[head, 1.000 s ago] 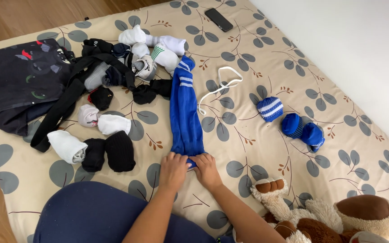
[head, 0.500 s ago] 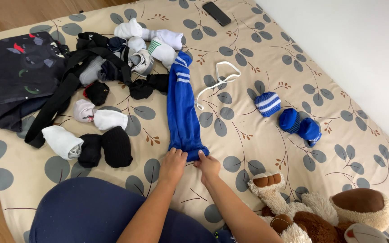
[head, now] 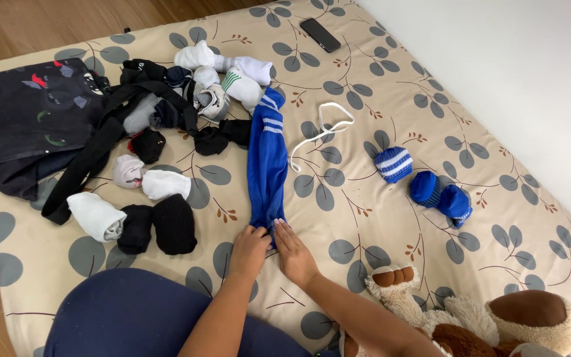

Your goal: The person sits on a bed and folds a pair of blue socks by hand. They turn the socks inside out, align them, fold them into a compact bundle, and place them on the bed. The process is repeated with a second pair of blue socks.

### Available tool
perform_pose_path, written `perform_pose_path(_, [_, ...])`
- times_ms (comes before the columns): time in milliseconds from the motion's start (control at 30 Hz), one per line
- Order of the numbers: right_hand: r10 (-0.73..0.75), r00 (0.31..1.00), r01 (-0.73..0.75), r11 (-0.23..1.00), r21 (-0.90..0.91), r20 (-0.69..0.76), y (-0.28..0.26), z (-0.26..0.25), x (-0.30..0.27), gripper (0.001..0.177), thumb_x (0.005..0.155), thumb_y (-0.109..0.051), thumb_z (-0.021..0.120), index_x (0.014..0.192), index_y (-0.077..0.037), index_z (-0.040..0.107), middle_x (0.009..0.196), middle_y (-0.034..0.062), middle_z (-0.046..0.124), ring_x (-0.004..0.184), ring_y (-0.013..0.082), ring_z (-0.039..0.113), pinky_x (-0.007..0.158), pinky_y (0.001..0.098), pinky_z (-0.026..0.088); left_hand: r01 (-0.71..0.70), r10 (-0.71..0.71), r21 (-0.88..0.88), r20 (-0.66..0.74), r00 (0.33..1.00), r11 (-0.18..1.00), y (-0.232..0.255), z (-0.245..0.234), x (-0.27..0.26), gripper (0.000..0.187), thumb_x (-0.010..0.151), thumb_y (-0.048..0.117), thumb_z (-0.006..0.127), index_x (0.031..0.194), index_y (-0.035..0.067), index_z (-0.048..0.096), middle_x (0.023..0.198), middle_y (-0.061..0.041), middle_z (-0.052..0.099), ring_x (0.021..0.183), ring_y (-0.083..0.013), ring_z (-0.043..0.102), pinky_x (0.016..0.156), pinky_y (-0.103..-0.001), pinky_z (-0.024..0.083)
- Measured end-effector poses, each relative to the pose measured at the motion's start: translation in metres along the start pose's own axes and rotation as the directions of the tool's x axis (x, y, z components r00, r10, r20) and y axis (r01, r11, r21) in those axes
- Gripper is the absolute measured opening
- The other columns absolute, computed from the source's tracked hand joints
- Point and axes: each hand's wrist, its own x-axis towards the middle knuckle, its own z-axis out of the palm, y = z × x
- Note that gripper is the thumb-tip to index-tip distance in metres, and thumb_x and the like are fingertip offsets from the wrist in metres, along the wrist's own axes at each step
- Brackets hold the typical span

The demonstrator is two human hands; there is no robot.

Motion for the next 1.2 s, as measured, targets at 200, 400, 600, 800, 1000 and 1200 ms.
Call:
perform_pose_path(200, [-0.119, 0.975, 0.102, 0.99, 0.096, 0.187, 0.021, 0.002, 0.0, 0.053, 0.088, -0.01, 0.056, 0.138, 0.008, 0.056, 0.147, 0.0245, 0.053, 0.143, 0.0408, 0.046, 0.119, 0.0454, 0.039, 0.247, -0.287, -0.426, -0.03, 0.958, 0.87, -0.011, 0.001, 0.008, 0.033, 0.077, 0.022, 0.087, 0.105, 0.016, 0.071, 0.107, -0.004, 0.069, 0.109, -0.027, 0.065, 0.097, -0.036, 0.054])
perform_pose_path(400, [-0.133, 0.959, 0.114, 0.989, 0.089, 0.249, 0.035, 0.024, -0.014, 0.048, 0.096, -0.011, 0.059, 0.141, 0.007, 0.054, 0.138, 0.0233, 0.057, 0.134, 0.0397, 0.052, 0.117, 0.0458, 0.041, 0.505, -0.648, -0.491, -0.174, 0.742, 0.71, 0.02, -0.049, -0.007, 0.033, 0.091, 0.041, 0.075, 0.096, 0.012, 0.061, 0.094, -0.007, 0.061, 0.097, -0.028, 0.068, 0.085, -0.039, 0.058])
perform_pose_path(600, [-0.023, 0.962, -0.006, 0.994, 0.106, 0.271, 0.026, 0.015, -0.013, 0.045, 0.107, -0.018, 0.047, 0.145, 0.005, 0.05, 0.133, 0.0202, 0.058, 0.131, 0.0361, 0.052, 0.117, 0.0421, 0.041, 0.701, -0.693, -0.467, 0.225, 0.684, 0.54, -0.003, -0.022, -0.006, 0.064, 0.08, 0.074, 0.065, 0.108, 0.017, 0.076, 0.105, -0.008, 0.079, 0.108, -0.0305, 0.072, 0.092, -0.041, 0.06])
perform_pose_path(800, [0.213, 0.911, -0.3, 0.93, 0.214, 0.352, 0.017, 0.014, -0.008, 0.04, 0.105, -0.016, 0.05, 0.142, -0.004, 0.056, 0.125, 0.0124, 0.062, 0.128, 0.0302, 0.056, 0.113, 0.0376, 0.045, 0.581, -0.691, -0.807, 0.36, 0.627, 0.107, -0.007, 0.017, 0.004, 0.063, 0.057, 0.006, 0.077, 0.12, 0.009, 0.075, 0.092, -0.009, 0.074, 0.082, -0.0227, 0.075, 0.059, -0.035, 0.061])
perform_pose_path(1000, [0.495, 0.761, -0.641, 0.676, 0.364, 0.42, 0.026, 0.021, -0.001, 0.037, 0.104, -0.016, 0.052, 0.141, -0.012, 0.058, 0.125, 0.0103, 0.067, 0.125, 0.0295, 0.061, 0.11, 0.0394, 0.049, 0.385, -0.58, -0.837, 0.102, 0.808, 0.388, 0.048, -0.077, -0.01, 0.074, 0.083, -0.014, 0.058, 0.153, -0.004, 0.038, 0.148, -0.033, 0.042, 0.139, -0.0416, 0.048, 0.119, -0.043, 0.047])
perform_pose_path(1200, [0.673, 0.514, -0.843, 0.281, 0.459, 0.531, 0.026, 0.019, 0.008, 0.029, 0.101, -0.027, 0.048, 0.127, -0.014, 0.052, 0.096, 0.0094, 0.07, 0.062, 0.0211, 0.061, 0.073, 0.0347, 0.053, 0.231, -0.371, -0.741, -0.027, 0.928, 0.63, 0.051, -0.026, -0.018, 0.088, 0.086, 0.002, 0.066, 0.161, 0.013, 0.021, 0.167, -0.014, 0.028, 0.151, -0.0321, 0.032, 0.12, -0.045, 0.032])
